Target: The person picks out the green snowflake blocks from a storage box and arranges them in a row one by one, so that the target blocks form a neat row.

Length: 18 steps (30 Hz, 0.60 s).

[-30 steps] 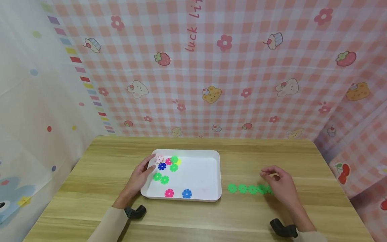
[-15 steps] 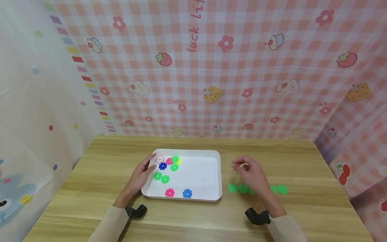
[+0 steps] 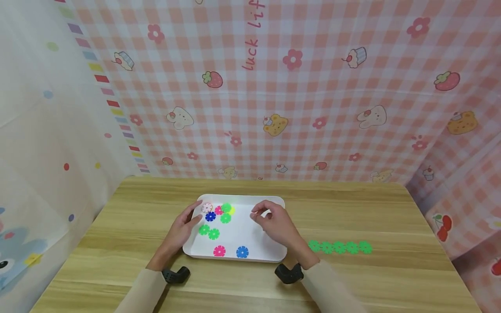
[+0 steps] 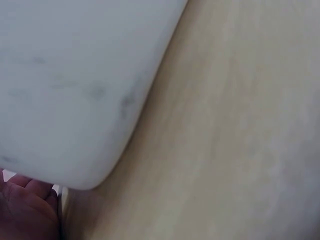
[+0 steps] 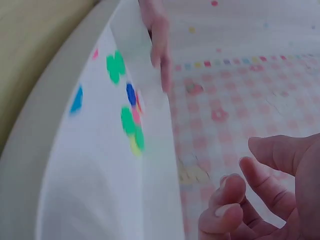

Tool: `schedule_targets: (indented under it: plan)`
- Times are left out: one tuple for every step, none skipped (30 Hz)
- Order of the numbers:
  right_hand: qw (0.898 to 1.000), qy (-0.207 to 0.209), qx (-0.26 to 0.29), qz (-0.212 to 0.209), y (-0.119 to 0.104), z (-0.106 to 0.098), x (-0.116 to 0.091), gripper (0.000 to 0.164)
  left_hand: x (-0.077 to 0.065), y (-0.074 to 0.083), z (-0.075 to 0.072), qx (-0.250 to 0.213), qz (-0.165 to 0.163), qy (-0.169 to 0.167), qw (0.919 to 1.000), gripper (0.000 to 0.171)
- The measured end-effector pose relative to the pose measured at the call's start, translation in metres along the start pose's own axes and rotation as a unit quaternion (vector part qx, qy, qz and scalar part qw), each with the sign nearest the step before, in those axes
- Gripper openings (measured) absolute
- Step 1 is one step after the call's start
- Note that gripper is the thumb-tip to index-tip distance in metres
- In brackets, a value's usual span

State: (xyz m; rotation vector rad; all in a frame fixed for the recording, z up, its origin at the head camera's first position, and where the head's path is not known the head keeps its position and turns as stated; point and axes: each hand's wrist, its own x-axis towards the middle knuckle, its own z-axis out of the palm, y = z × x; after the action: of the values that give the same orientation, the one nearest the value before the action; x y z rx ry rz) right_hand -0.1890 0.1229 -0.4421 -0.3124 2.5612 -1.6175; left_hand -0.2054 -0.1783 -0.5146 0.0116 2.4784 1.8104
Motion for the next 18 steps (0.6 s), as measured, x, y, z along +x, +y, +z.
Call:
schedule_targets:
  plan:
    - [1.0, -0.003, 0.0, 0.003, -0.002, 0.007, 0.003, 0.006, 0.0, 0.0, 0.0, 0.0, 0.0, 0.0, 1.0, 0.047]
    - [1.0, -0.005, 0.0, 0.006, -0.003, 0.014, 0.005, 0.006, 0.0, 0.0, 0.0, 0.0, 0.0, 0.0, 1.0, 0.047]
    - [1.0, -0.009, -0.001, 0.007, -0.004, 0.021, 0.008, 0.006, 0.0, 0.0, 0.0, -0.001, 0.0, 0.0, 1.0, 0.047]
    - [1.0, -0.013, -0.003, 0.008, -0.006, 0.027, 0.01, 0.006, 0.0, 0.0, 0.001, -0.002, 0.001, 0.0, 1.0, 0.047]
    - [1.0, -0.018, -0.007, 0.008, -0.007, 0.034, 0.012, 0.006, 0.0, 0.0, 0.001, -0.003, 0.001, -0.001, 1.0, 0.047]
    - [1.0, -0.026, -0.011, 0.009, -0.008, 0.04, 0.013, 0.007, 0.0, 0.0, 0.001, -0.004, 0.0, -0.002, 1.0, 0.047]
    - [0.999, -0.035, -0.014, 0.009, -0.009, 0.046, 0.015, 0.008, 0.0, 0.0, 0.001, -0.004, 0.0, -0.002, 1.0, 0.047]
    - [0.999, -0.045, -0.018, 0.009, -0.01, 0.052, 0.016, 0.009, 0.0, 0.0, 0.001, -0.005, 0.0, -0.002, 1.0, 0.047]
    - [0.998, -0.056, -0.02, 0.009, -0.011, 0.057, 0.018, 0.011, 0.0, 0.001, 0.0, -0.006, 0.002, -0.002, 1.0, 0.047]
    - [0.998, -0.066, -0.023, 0.01, -0.012, 0.063, 0.019, 0.012, 0.0, 0.001, 0.0, -0.007, 0.003, -0.001, 1.0, 0.047]
    - [0.997, -0.076, -0.024, 0.011, -0.013, 0.068, 0.02, 0.014, 0.0, 0.001, 0.0, -0.006, 0.006, 0.0, 1.0, 0.047]
    - [0.996, -0.085, -0.024, 0.015, -0.013, 0.072, 0.021, 0.016, 0.0, 0.001, 0.0, -0.007, 0.006, 0.0, 1.0, 0.047]
    - [0.995, -0.093, -0.024, 0.02, -0.013, 0.076, 0.022, 0.018, 0.001, 0.001, 0.0, -0.008, 0.01, 0.001, 0.9999, 0.047]
    - [0.994, -0.099, -0.027, 0.023, -0.013, 0.08, 0.023, 0.019, 0.001, 0.001, 0.0, -0.009, 0.011, 0.001, 0.9999, 0.047]
    - [0.994, -0.104, -0.03, 0.024, -0.013, 0.084, 0.023, 0.02, 0.001, 0.001, 0.0, -0.009, 0.013, 0.0, 0.9999, 0.047]
    - [0.993, -0.107, -0.033, 0.027, -0.013, 0.087, 0.023, 0.021, 0.001, 0.001, 0.0, -0.01, 0.014, 0.0, 0.9999, 0.047]
    - [0.993, -0.109, -0.036, 0.03, -0.012, 0.09, 0.023, 0.022, 0.001, 0.001, 0.0, -0.01, 0.015, -0.002, 0.9998, 0.047]
    - [0.993, -0.111, -0.039, 0.033, -0.012, 0.093, 0.023, 0.023, 0.001, 0.001, 0.0, -0.01, 0.013, -0.003, 0.9999, 0.047]
